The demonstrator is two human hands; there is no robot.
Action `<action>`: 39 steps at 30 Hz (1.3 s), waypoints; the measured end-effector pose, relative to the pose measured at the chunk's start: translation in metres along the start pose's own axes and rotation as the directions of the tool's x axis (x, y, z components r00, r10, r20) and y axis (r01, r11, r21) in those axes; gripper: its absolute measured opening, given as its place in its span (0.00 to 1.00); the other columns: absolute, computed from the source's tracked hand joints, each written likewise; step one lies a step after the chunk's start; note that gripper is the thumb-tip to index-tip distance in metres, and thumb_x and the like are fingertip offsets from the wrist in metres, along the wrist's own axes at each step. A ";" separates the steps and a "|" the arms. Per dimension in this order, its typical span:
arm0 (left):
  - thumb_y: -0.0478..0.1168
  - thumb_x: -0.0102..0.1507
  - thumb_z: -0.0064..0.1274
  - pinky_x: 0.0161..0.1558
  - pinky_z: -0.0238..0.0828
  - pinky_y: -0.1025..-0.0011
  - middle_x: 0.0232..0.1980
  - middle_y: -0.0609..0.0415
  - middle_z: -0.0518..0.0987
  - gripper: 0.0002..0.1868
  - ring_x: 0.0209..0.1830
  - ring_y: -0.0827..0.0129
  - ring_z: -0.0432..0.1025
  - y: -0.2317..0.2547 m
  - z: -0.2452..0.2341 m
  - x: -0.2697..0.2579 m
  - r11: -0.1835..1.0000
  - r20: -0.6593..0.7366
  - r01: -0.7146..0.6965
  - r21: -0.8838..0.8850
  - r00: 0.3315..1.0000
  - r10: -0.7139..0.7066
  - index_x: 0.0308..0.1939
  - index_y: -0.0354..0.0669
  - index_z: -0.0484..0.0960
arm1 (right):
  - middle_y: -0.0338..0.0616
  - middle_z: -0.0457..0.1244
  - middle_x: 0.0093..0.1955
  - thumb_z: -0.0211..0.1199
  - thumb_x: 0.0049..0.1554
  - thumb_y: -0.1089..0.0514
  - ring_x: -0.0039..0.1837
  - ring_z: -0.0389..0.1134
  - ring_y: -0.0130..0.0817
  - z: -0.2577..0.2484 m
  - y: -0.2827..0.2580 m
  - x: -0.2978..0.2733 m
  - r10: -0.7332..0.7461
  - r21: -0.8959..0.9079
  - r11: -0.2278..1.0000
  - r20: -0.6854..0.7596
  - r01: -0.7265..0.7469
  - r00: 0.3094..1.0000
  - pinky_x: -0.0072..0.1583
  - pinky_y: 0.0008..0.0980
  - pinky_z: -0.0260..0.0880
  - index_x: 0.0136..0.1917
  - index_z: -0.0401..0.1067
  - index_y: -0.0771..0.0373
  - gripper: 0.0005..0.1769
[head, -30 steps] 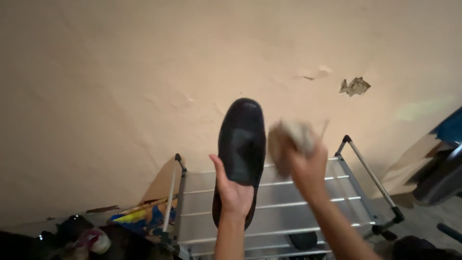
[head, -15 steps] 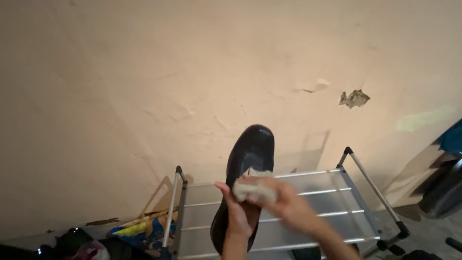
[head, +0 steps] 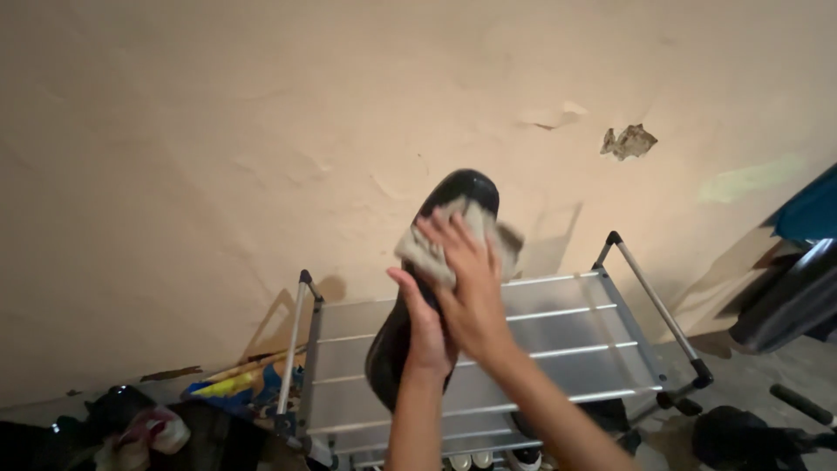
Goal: The person wipes a black and white sneaker with a cloth, then wipes a black loafer-style shoe with the same cloth. The shoes are handled one at a time and rotated to clean different surfaces.
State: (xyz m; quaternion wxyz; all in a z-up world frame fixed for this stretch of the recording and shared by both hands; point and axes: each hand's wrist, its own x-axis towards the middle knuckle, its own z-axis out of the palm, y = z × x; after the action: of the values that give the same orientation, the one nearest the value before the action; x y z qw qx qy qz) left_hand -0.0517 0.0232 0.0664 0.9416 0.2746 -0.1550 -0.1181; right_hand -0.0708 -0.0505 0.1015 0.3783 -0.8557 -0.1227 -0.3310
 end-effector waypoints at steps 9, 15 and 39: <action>0.83 0.59 0.29 0.75 0.52 0.58 0.75 0.51 0.67 0.59 0.73 0.57 0.61 0.021 -0.006 0.001 0.990 -0.033 -0.043 -0.136 0.999 0.039 0.75 0.38 0.65 | 0.50 0.72 0.57 0.62 0.58 0.45 0.58 0.73 0.37 -0.062 0.065 -0.027 0.564 0.403 0.687 0.229 -0.605 0.793 0.60 0.38 0.73 0.62 0.77 0.64 0.26; 0.83 0.56 0.32 0.76 0.52 0.57 0.77 0.49 0.67 0.60 0.76 0.56 0.61 0.025 0.007 0.001 0.966 -0.081 -0.031 -0.256 0.997 0.011 0.74 0.38 0.66 | 0.50 0.60 0.74 0.55 0.70 0.57 0.76 0.58 0.41 -0.072 0.052 0.074 0.006 0.312 0.948 -0.227 0.067 0.974 0.76 0.39 0.57 0.75 0.66 0.66 0.22; 0.67 0.68 0.34 0.75 0.53 0.53 0.77 0.39 0.63 0.47 0.76 0.51 0.61 0.010 -0.025 -0.009 0.964 0.224 0.027 -0.263 0.974 0.034 0.76 0.31 0.57 | 0.53 0.71 0.61 0.57 0.64 0.50 0.59 0.72 0.37 -0.069 0.054 0.094 0.284 0.406 0.880 -0.032 -0.247 0.958 0.60 0.35 0.73 0.70 0.71 0.65 0.25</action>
State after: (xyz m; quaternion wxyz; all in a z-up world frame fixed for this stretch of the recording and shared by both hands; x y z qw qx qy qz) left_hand -0.0494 0.0464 0.0499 0.9461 0.1311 -0.2448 -0.1666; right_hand -0.0080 -0.1410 0.1673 0.5913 -0.7536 -0.0518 -0.2824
